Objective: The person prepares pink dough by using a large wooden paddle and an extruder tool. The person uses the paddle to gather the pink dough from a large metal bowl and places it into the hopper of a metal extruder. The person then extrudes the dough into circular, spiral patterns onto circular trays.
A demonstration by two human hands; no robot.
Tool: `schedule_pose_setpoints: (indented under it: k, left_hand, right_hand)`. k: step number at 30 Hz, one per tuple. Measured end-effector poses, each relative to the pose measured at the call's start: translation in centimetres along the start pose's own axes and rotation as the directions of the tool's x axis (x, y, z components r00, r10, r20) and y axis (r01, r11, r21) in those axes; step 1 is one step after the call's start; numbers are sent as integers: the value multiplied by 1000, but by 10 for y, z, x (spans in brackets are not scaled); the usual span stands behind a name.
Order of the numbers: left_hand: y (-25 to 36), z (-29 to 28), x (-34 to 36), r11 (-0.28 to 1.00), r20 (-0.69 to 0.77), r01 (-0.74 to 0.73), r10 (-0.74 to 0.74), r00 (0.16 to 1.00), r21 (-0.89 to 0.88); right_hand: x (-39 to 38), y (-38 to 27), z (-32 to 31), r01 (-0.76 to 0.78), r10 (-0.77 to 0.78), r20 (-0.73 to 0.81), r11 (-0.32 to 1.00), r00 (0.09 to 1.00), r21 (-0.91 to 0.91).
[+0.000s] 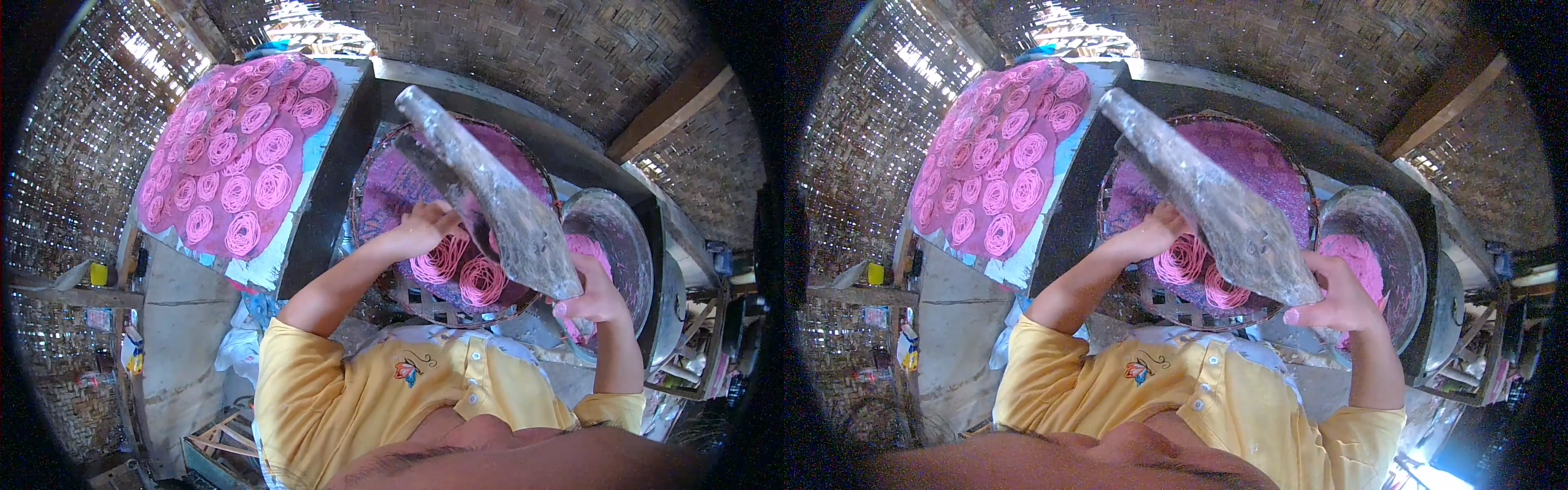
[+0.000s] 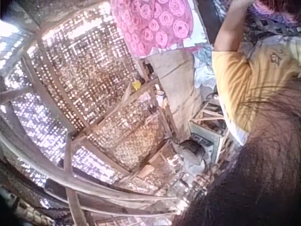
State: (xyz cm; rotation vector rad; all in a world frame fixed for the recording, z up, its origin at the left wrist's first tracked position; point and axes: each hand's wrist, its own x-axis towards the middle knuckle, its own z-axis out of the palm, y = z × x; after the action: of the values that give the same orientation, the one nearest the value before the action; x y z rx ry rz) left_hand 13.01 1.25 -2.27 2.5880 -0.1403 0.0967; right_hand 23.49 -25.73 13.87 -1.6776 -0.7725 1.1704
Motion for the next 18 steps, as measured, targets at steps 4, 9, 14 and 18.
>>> schedule_pose_setpoints:
  k: [4,9,14,18]
  left_hand:
    - [31,-40,-13,983,-23,155,-158,987,-95]
    - [5,-53,-26,992,-400,61,-101,911,-112]
    - [9,-144,-14,-278,-444,-505,-254,859,-818]
    - [18,-177,-8,-427,-722,-610,172,670,-668]
  right_hand:
    - [3,12,-10,27,-25,-59,999,998,42]
    - [12,2,-8,-8,8,10,996,1000,90]
    - [40,-5,14,42,-65,146,987,987,152]
    - [64,-14,22,-110,23,356,968,934,228]
